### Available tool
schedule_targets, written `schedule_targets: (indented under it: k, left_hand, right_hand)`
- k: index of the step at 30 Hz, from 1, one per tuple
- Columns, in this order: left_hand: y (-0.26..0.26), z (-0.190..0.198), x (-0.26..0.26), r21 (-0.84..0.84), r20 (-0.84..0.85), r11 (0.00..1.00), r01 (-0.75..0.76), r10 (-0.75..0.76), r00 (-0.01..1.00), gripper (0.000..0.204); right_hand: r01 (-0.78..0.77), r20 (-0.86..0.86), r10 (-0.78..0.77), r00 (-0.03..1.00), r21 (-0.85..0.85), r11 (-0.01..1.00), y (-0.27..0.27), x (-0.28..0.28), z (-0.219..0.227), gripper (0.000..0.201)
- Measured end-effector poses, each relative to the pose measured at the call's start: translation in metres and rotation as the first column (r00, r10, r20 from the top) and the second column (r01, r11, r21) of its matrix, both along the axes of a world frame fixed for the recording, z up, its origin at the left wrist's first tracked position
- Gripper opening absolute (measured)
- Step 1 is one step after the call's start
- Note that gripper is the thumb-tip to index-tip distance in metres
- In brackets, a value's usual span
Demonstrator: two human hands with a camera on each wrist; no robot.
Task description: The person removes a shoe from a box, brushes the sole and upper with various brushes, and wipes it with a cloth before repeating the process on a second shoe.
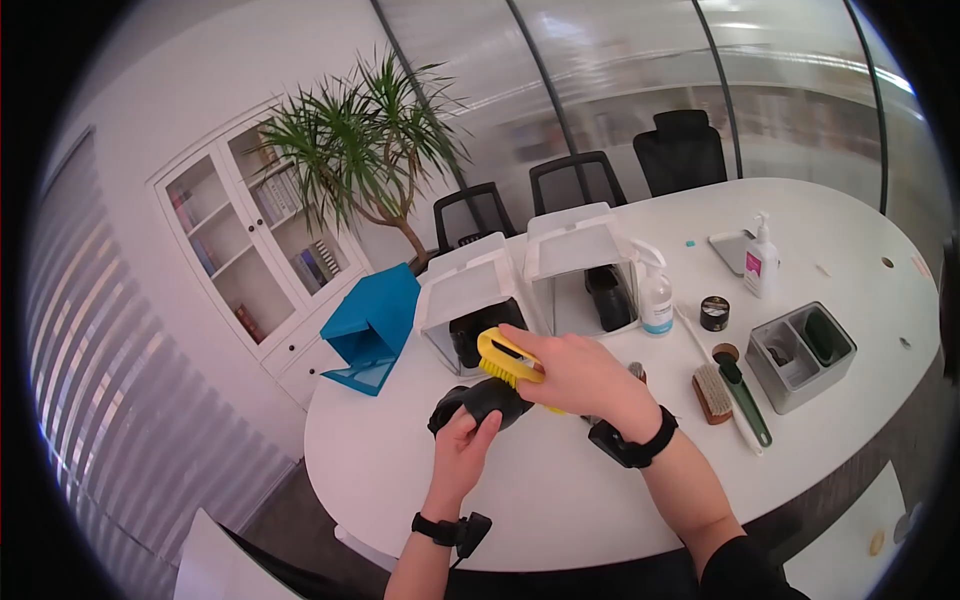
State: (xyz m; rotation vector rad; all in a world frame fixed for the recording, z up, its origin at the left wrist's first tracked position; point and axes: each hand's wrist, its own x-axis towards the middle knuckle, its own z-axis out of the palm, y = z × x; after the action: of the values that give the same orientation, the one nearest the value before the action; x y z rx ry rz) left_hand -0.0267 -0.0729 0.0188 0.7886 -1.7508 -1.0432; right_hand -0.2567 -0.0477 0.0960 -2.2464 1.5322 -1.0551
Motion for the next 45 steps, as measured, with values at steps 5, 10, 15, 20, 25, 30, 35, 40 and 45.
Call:
schedule_targets:
  k: [5, 10, 15, 20, 25, 30, 35, 40, 45]
  left_hand:
    - [-0.015, 0.001, -0.010, -0.096, -0.095, 0.991, -0.092, 0.083, 0.992, 0.031]
    - [-0.021, 0.018, -0.012, -0.008, -0.263, 0.992, -0.125, 0.118, 0.958, 0.034]
    - [-0.017, 0.046, -0.014, 0.176, -0.464, 0.969, -0.173, 0.237, 0.854, 0.031]
    - [-0.012, 0.064, -0.003, 0.222, -0.493, 0.959, -0.179, 0.268, 0.827, 0.029]
    - [-0.014, 0.084, 0.010, 0.373, -0.665, 0.925, -0.077, 0.324, 0.673, 0.030]
    - [-0.048, 0.050, 0.042, 0.519, -0.694, 0.854, -0.038, 0.447, 0.565, 0.027]
    - [-0.058, 0.014, 0.057, 0.486, -0.689, 0.873, -0.048, 0.417, 0.593, 0.030]
    - [-0.061, -0.028, 0.053, 0.624, -0.442, 0.753, -0.207, 0.559, 0.701, 0.026]
    - [-0.064, -0.048, 0.049, 0.558, -0.527, 0.807, -0.194, 0.525, 0.669, 0.024]
  right_hand:
    - [0.098, -0.001, -0.100, 0.995, -0.212, 0.972, 0.000, 0.008, -0.004, 0.077]
    - [0.101, 0.024, -0.098, 0.995, -0.239, 0.966, 0.006, 0.011, 0.012, 0.078]
    - [0.053, 0.026, -0.048, 0.999, -0.301, 0.952, 0.023, 0.020, 0.022, 0.080]
    - [0.089, -0.055, -0.116, 0.992, -0.365, 0.927, 0.035, 0.034, 0.024, 0.083]
    - [0.026, -0.137, -0.078, 0.987, -0.345, 0.938, 0.034, 0.042, 0.013, 0.082]
    - [-0.006, -0.395, -0.015, 0.919, -0.051, 0.999, 0.046, 0.029, 0.012, 0.078]
    - [-0.037, -0.344, 0.007, 0.939, -0.081, 0.996, 0.043, 0.022, 0.020, 0.072]
    - [-0.063, -0.191, 0.020, 0.981, -0.224, 0.972, -0.001, 0.056, -0.015, 0.072]
    - [-0.019, -0.185, -0.006, 0.983, -0.133, 0.991, -0.042, 0.067, -0.038, 0.065]
